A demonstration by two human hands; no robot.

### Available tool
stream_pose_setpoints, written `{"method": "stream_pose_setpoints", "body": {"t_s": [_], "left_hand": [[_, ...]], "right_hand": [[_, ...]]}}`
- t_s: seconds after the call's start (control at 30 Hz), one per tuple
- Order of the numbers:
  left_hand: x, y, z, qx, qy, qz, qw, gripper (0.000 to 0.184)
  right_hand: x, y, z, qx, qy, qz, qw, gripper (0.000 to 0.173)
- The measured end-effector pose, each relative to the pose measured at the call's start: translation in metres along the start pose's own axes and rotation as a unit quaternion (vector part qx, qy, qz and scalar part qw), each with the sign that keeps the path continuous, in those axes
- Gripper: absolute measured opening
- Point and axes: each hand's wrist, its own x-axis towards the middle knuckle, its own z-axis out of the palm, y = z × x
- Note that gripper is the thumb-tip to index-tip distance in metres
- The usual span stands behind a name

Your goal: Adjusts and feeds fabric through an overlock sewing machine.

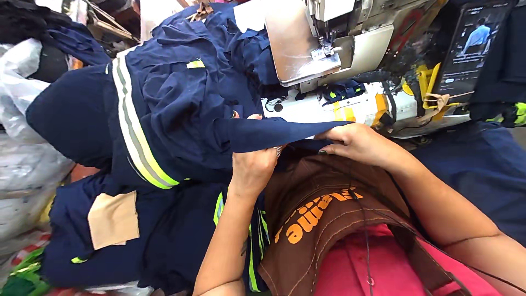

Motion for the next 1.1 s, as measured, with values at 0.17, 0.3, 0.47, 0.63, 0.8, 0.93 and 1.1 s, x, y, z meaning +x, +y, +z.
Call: {"method": "stream_pose_setpoints", "body": {"t_s": [0.17,0.3,0.47,0.63,0.8,0.93,1.1], "left_hand": [[-0.007,-0.006,-0.008,-0.32,-0.061,-0.167,0.931,0.018],[-0.021,0.002,-0.016,-0.68,-0.038,-0.37,0.632,0.015],[-0.014,-0.033,-0.049,-0.611,-0.089,-0.391,0.683,0.011],[0.005,-0.093,-0.063,-0.194,-0.148,-0.274,0.931,0.017],[-0.001,-0.125,-0.041,-0.102,-0.267,-0.289,0.914,0.024],[0.001,-0.103,-0.062,-0.177,-0.159,-0.191,0.952,0.02],[0.008,-0.08,-0.081,-0.219,-0.097,-0.119,0.964,0.023]], "right_hand": [[0.004,0.008,0.003,0.167,0.038,-0.037,0.985,0.011],[0.02,-0.001,0.019,0.464,-0.007,-0.043,0.885,0.011],[0.064,-0.014,0.039,0.572,-0.16,0.035,0.804,0.007],[0.129,-0.027,0.033,0.313,-0.109,0.009,0.944,0.011],[0.172,-0.006,0.061,0.217,-0.117,-0.029,0.969,0.011],[0.16,-0.003,0.053,0.279,-0.158,-0.007,0.947,0.006],[0.132,-0.017,0.023,0.364,-0.146,-0.042,0.919,0.006]]}}
